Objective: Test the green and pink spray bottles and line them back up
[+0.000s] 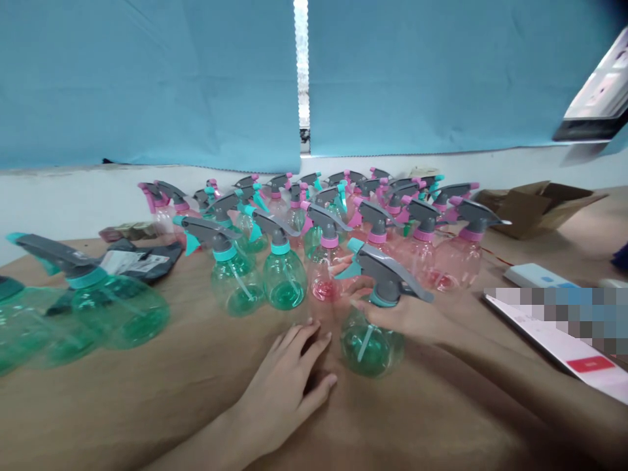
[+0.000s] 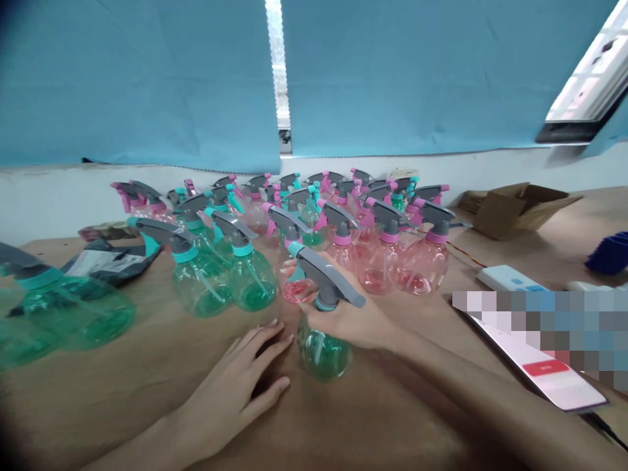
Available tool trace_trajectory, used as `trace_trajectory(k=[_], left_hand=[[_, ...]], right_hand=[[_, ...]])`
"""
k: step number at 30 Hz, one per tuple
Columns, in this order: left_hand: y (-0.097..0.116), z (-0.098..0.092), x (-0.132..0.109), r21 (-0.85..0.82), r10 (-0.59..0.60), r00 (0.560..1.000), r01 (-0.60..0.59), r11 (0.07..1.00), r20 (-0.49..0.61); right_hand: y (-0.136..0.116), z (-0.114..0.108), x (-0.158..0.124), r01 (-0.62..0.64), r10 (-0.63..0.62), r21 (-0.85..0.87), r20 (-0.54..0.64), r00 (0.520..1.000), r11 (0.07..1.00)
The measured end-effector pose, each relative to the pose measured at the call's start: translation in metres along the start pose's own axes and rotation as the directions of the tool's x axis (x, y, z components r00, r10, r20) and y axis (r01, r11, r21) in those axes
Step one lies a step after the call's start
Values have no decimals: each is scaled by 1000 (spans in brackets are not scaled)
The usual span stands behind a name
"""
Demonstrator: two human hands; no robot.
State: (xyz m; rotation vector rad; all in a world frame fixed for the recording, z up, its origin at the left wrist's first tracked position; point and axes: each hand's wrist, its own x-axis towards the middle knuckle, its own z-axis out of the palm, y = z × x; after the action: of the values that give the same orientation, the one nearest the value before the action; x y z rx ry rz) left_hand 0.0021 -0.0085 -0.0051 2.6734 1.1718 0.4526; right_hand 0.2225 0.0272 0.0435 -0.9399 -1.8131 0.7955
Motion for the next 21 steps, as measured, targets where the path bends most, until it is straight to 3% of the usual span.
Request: trace_trajectory(k=[6,13,21], left_hand=[[0,0,-1,23,2,1000,-3,1000,22],[0,-2,-1,-14,-4,1000,4,1000,22],[-1,-6,-1,-19,8,999,-7,1000,52]], right_hand=[[2,0,-2,-71,70,40,11,997,997],[4,0,-4,-131,132,-62,13,991,989],[3,2,-4,-124,122,-65,-32,992,990]])
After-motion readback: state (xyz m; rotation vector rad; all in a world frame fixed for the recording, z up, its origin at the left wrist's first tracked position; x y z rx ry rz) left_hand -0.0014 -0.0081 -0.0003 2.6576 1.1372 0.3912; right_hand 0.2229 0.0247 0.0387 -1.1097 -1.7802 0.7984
